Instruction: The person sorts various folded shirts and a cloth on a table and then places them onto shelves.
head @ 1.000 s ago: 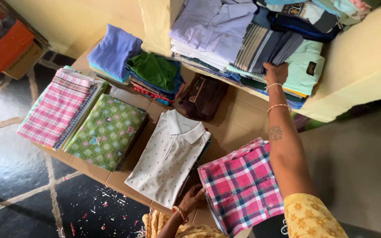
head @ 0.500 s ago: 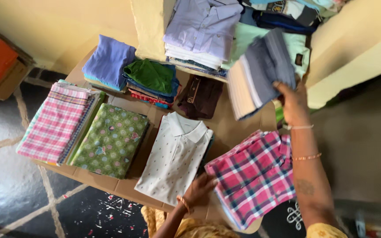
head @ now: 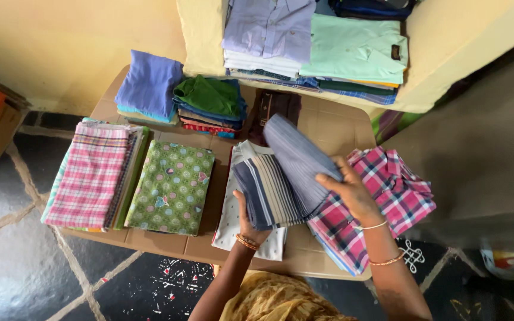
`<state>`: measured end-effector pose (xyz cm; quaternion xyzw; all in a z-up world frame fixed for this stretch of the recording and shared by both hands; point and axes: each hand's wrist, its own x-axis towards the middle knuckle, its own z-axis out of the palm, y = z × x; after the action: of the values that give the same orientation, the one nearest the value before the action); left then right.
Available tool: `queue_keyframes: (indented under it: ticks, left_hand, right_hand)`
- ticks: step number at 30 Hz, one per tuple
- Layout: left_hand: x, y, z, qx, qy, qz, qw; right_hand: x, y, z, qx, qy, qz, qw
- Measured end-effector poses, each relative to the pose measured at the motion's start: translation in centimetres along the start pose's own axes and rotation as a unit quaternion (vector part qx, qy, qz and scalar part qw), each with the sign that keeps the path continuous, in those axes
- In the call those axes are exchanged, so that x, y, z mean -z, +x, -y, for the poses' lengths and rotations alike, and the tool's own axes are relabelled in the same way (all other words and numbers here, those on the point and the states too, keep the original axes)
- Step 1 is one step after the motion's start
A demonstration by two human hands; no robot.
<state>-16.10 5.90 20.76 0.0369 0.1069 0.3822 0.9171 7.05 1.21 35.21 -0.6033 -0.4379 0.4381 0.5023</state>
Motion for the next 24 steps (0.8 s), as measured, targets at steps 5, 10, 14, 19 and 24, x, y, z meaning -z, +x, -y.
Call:
queue_keyframes:
  ticks: [5, 10, 14, 19, 24]
  left_hand:
    - [3.5, -0.1, -4.0, -0.016, 0.063, -0.039, 0.997]
    - [4.1, -0.9, -7.5, 0.007, 0.147, -0.118, 0.982]
    - [1.6, -1.3, -7.4, 0.032, 0.201, -0.148, 0.968]
    - [0.0, 0.0, -3.9, 0.032, 0.282, -0.101, 0.954]
    - [-2.4, 0.1, -4.3, 0.069, 0.297, -0.136, 0.942]
  right_hand:
    - [1.2, -1.7, 0.5, 0.048, 0.072, -0.138, 0.987]
    - [1.6, -3.3, -3.2, 0.046, 0.138, -0.197, 0.97]
    - [-1.0, -3.9, -6.8, -0.027, 0.089, -0.215, 0.972]
    - [-9.5, -5.5, -6.1, -0.002, -0.077, -0.031, 0.997]
    - [-12.3, -6.7, -2.8, -0.104, -0.163, -0.041, 0.98]
